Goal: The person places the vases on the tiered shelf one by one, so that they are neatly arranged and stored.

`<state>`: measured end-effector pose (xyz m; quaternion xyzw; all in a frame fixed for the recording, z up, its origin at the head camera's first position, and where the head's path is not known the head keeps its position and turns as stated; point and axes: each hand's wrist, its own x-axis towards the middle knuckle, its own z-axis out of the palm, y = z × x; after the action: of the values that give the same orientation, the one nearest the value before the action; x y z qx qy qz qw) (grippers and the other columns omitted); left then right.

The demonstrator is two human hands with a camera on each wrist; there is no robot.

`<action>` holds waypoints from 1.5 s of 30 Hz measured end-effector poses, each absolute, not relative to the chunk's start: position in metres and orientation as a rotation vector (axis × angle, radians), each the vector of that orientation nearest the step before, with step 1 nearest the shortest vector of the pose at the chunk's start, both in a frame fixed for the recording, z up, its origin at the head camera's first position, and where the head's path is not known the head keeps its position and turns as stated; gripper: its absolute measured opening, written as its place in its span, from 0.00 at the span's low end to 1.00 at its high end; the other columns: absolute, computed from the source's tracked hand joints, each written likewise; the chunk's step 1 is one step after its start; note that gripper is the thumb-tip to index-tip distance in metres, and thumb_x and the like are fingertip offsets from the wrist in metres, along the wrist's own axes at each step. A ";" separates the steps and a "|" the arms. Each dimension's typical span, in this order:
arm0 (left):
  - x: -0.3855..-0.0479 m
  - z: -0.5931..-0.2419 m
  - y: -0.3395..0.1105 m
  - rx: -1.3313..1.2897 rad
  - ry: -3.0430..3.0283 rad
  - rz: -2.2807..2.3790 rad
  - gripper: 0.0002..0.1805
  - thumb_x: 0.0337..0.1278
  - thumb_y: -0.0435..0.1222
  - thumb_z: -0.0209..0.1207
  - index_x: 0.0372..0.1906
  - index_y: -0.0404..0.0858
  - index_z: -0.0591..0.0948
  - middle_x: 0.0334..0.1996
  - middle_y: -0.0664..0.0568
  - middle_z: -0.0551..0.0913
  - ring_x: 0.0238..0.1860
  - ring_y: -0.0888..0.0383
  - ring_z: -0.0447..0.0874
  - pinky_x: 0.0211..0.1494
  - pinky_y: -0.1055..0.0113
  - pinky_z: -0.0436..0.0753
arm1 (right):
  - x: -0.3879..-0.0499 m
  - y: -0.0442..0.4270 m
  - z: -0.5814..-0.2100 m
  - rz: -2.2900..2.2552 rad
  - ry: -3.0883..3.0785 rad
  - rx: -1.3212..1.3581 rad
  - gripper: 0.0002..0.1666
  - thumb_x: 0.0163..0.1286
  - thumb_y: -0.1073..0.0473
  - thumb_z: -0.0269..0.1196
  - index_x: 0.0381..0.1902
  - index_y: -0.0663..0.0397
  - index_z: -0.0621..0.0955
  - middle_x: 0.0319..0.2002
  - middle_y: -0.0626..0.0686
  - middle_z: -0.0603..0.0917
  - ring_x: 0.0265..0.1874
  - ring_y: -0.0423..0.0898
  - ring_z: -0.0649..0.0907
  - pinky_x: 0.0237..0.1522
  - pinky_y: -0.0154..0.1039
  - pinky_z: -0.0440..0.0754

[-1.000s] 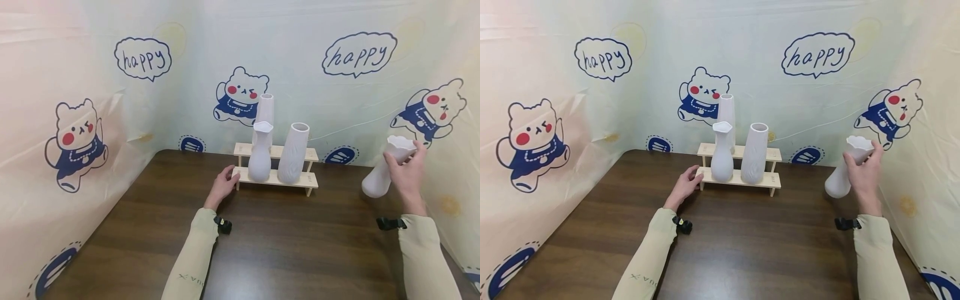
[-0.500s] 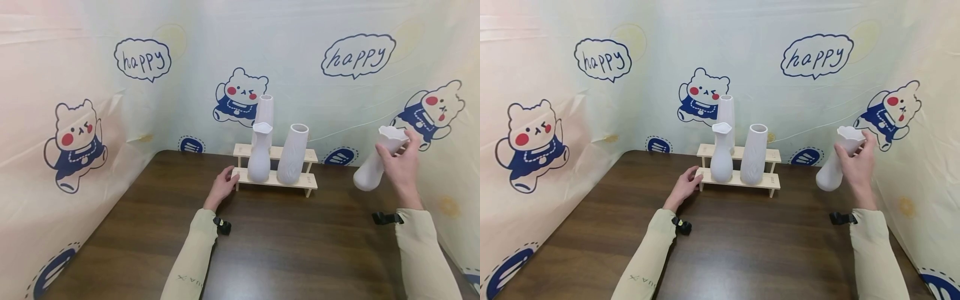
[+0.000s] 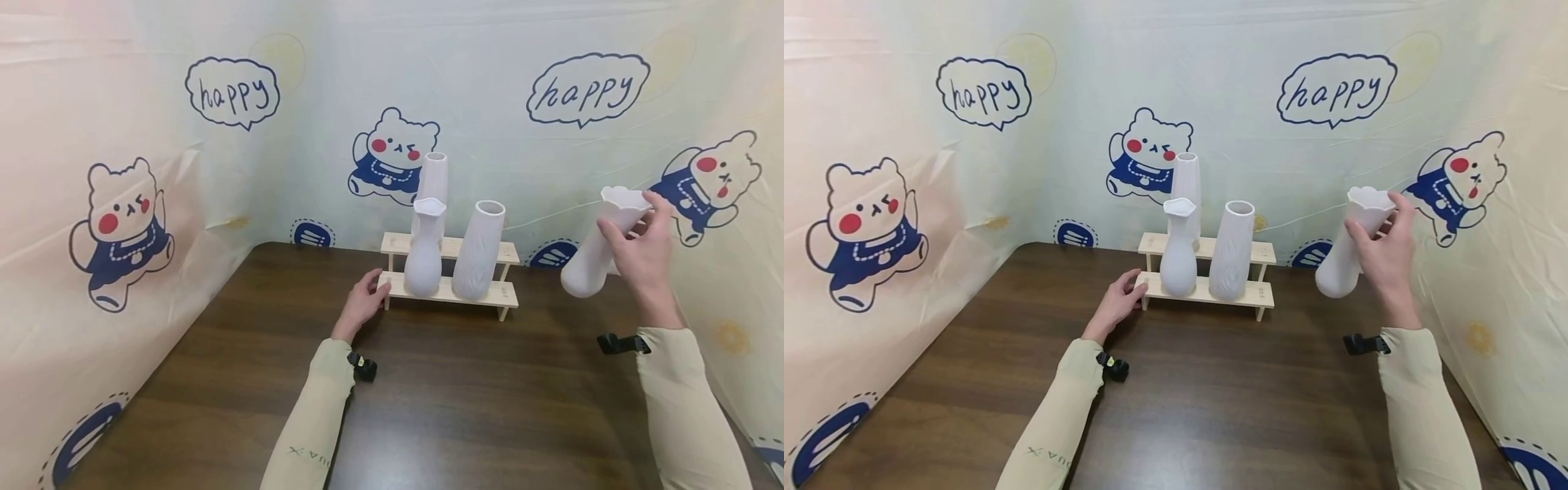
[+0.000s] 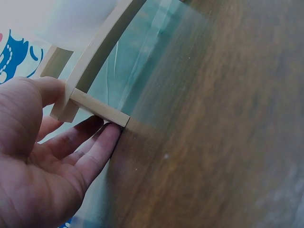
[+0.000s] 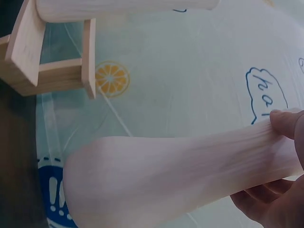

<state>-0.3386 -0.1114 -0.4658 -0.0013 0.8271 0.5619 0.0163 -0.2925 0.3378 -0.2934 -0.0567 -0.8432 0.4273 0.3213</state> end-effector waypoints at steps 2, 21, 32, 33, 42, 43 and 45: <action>-0.339 -0.466 -0.112 -0.010 2.570 1.744 0.32 0.68 0.50 0.56 0.73 0.49 0.63 0.66 0.41 0.73 0.62 0.46 0.78 0.60 0.52 0.82 | -0.294 0.334 -0.290 1.120 -2.217 -0.132 0.43 0.66 0.48 0.64 0.73 0.29 0.55 0.65 0.55 0.72 0.47 0.44 0.77 0.54 0.53 0.83; -0.341 -0.467 -0.111 -0.022 2.574 1.733 0.33 0.68 0.52 0.55 0.73 0.50 0.63 0.67 0.41 0.73 0.64 0.46 0.76 0.62 0.50 0.80 | -0.309 0.303 -0.273 1.144 -2.253 -0.006 0.42 0.66 0.47 0.65 0.72 0.31 0.57 0.67 0.60 0.71 0.51 0.51 0.79 0.56 0.60 0.80; -0.341 -0.469 -0.112 -0.046 2.567 1.721 0.33 0.67 0.53 0.56 0.73 0.52 0.63 0.67 0.42 0.73 0.63 0.47 0.77 0.62 0.50 0.80 | -0.322 0.284 -0.259 1.110 -2.233 0.098 0.41 0.64 0.46 0.66 0.71 0.34 0.59 0.65 0.60 0.74 0.51 0.56 0.80 0.53 0.61 0.82; -0.340 -0.469 -0.113 -0.047 2.567 1.722 0.33 0.67 0.53 0.56 0.74 0.52 0.63 0.67 0.42 0.73 0.63 0.47 0.77 0.62 0.50 0.80 | -0.323 0.281 -0.259 1.106 -2.236 0.104 0.41 0.64 0.46 0.66 0.71 0.34 0.59 0.66 0.60 0.73 0.52 0.57 0.80 0.54 0.63 0.81; -0.341 -0.468 -0.113 -0.050 2.565 1.735 0.33 0.67 0.52 0.56 0.73 0.52 0.63 0.66 0.42 0.73 0.63 0.47 0.78 0.61 0.51 0.81 | -0.334 0.268 -0.258 1.127 -2.254 0.164 0.41 0.65 0.46 0.65 0.71 0.36 0.59 0.66 0.61 0.72 0.56 0.60 0.79 0.55 0.64 0.80; -0.341 -0.468 -0.113 -0.048 2.565 1.732 0.33 0.67 0.52 0.56 0.73 0.52 0.63 0.66 0.42 0.73 0.63 0.47 0.78 0.61 0.51 0.81 | -0.336 0.267 -0.258 1.127 -2.254 0.162 0.41 0.65 0.46 0.65 0.71 0.36 0.59 0.66 0.61 0.72 0.56 0.60 0.79 0.55 0.64 0.79; -0.342 -0.469 -0.113 -0.048 2.568 1.724 0.33 0.67 0.53 0.56 0.73 0.52 0.63 0.67 0.42 0.73 0.63 0.47 0.78 0.61 0.51 0.81 | -0.338 0.264 -0.258 1.126 -2.246 0.163 0.42 0.65 0.46 0.66 0.71 0.37 0.59 0.66 0.62 0.73 0.56 0.60 0.79 0.55 0.63 0.80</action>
<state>-0.3415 -0.1132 -0.4685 -0.0155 0.8299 0.5571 0.0241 -0.3384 0.2642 -0.2582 0.0617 -0.8490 0.4257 0.3067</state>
